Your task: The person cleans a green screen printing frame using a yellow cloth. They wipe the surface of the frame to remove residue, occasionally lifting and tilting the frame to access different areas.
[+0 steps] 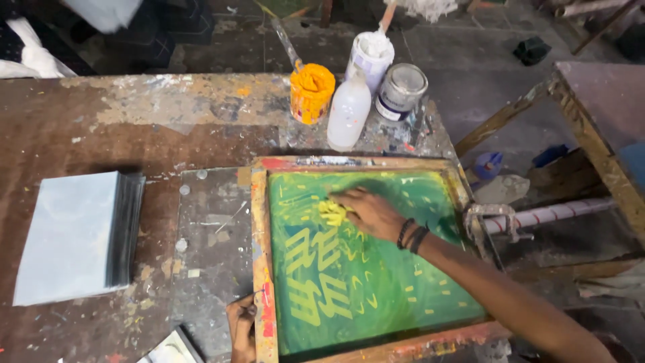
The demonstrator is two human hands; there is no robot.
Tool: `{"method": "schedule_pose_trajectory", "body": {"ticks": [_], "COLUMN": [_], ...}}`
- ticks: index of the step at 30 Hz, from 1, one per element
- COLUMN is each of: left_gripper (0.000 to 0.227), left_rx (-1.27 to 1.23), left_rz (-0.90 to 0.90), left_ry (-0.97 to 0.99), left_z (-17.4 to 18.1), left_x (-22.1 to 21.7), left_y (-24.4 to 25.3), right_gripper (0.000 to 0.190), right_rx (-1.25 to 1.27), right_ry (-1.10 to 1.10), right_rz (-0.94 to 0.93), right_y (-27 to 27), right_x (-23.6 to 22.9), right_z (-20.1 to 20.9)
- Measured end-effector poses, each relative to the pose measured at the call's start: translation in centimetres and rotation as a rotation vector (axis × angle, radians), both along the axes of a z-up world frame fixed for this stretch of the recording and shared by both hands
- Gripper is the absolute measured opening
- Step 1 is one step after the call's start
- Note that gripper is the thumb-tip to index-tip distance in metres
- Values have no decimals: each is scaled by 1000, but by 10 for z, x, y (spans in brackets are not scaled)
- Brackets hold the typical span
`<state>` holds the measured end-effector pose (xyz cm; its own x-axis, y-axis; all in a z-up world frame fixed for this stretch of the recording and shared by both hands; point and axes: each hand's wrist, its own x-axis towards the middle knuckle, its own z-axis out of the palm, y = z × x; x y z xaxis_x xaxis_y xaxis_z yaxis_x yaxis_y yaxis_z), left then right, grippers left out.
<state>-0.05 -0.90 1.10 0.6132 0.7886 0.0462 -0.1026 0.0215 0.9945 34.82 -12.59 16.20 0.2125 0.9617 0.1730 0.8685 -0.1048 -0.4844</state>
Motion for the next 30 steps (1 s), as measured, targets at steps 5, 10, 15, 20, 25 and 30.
{"method": "schedule_pose_trajectory", "body": {"ticks": [5, 10, 15, 20, 25, 30], "left_gripper": [54, 51, 50, 52, 51, 44], "left_rx": [-83, -103, -138, 60, 17, 410], "left_rz": [-149, -177, -157, -131, -147, 42], "left_ry": [-38, -136, -98, -61, -136, -188], "left_z": [20, 15, 39, 27, 7, -35], "left_x": [1, 0, 5, 5, 3, -1], "left_y": [1, 0, 0, 3, 1, 0], "right_gripper": [57, 57, 52, 67, 59, 54], "right_rx": [-99, 76, -159, -181, 67, -132], "right_ry": [-177, -273, -125, 212, -97, -155], "right_rz": [47, 12, 114, 136, 0, 11], "right_y": [16, 10, -21, -21, 27, 30], "right_x": [9, 2, -30, -9, 20, -3], "right_z": [-11, -19, 46, 30, -23, -16]}}
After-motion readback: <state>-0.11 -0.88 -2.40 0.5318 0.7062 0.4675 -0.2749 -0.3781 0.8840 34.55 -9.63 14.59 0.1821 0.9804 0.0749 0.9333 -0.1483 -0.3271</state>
